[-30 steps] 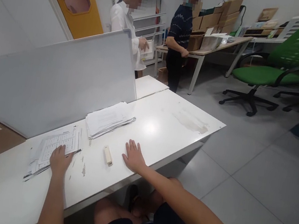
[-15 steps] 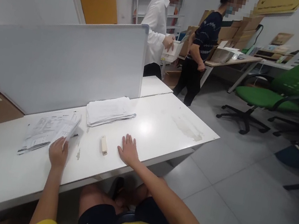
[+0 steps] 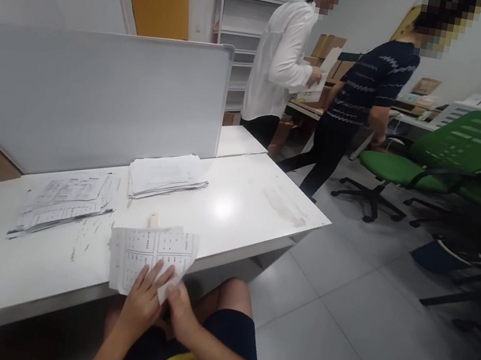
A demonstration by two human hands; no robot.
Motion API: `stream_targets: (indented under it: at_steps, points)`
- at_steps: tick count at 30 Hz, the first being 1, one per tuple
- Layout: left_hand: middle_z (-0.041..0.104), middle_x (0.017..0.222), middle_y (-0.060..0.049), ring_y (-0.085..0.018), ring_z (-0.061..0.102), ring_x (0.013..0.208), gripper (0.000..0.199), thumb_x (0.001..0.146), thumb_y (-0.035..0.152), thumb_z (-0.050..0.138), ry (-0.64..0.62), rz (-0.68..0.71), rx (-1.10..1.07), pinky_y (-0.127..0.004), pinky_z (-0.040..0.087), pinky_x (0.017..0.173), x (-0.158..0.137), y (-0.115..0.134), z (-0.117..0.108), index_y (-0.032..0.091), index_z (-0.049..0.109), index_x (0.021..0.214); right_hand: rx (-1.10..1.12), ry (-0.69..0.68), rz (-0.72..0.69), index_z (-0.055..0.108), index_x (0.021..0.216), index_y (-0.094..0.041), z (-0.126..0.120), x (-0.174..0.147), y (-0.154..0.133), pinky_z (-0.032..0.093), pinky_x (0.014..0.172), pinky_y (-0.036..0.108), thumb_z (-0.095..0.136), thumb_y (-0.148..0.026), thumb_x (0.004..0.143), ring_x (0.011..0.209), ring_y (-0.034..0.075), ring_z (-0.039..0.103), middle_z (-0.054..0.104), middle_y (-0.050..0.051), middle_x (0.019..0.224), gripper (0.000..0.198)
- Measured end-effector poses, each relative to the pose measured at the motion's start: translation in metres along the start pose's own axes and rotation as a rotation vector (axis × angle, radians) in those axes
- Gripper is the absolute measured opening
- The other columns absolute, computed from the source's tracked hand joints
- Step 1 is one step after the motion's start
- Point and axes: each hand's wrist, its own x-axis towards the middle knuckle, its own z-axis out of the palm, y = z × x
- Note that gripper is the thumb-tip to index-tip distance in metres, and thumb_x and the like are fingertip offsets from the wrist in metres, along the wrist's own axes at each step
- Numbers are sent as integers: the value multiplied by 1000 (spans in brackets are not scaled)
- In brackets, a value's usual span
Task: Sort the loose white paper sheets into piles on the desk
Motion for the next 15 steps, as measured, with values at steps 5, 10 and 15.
stream_targets:
  at_steps: [5, 10, 15]
  points:
    - [56, 139, -7, -25, 26, 146, 55, 84, 6, 45, -82, 32, 21, -46, 21, 121, -6, 20, 1, 19, 56, 135, 160, 127, 105, 63, 122, -20, -33, -6, -36, 37, 108, 45, 71, -56, 76, 118, 27, 58, 67, 10, 122, 59]
    - [45, 149, -4, -25, 24, 147, 73, 77, 2, 44, -213, 81, 83, -45, 19, 122, 0, 29, 15, 23, 43, 147, 253, 231, 195, 71, 107, -17, -64, -25, -36, 44, 101, 47, 76, -52, 68, 113, 31, 61, 73, 11, 107, 52]
    - [29, 157, -6, -30, 23, 147, 86, 73, 8, 53, -384, 16, -19, -50, 28, 118, 21, 44, 31, 25, 27, 154, 65, 340, 261, 74, 90, -13, -98, -29, -38, 45, 98, 49, 80, -31, 55, 102, 34, 66, 75, 10, 91, 40]
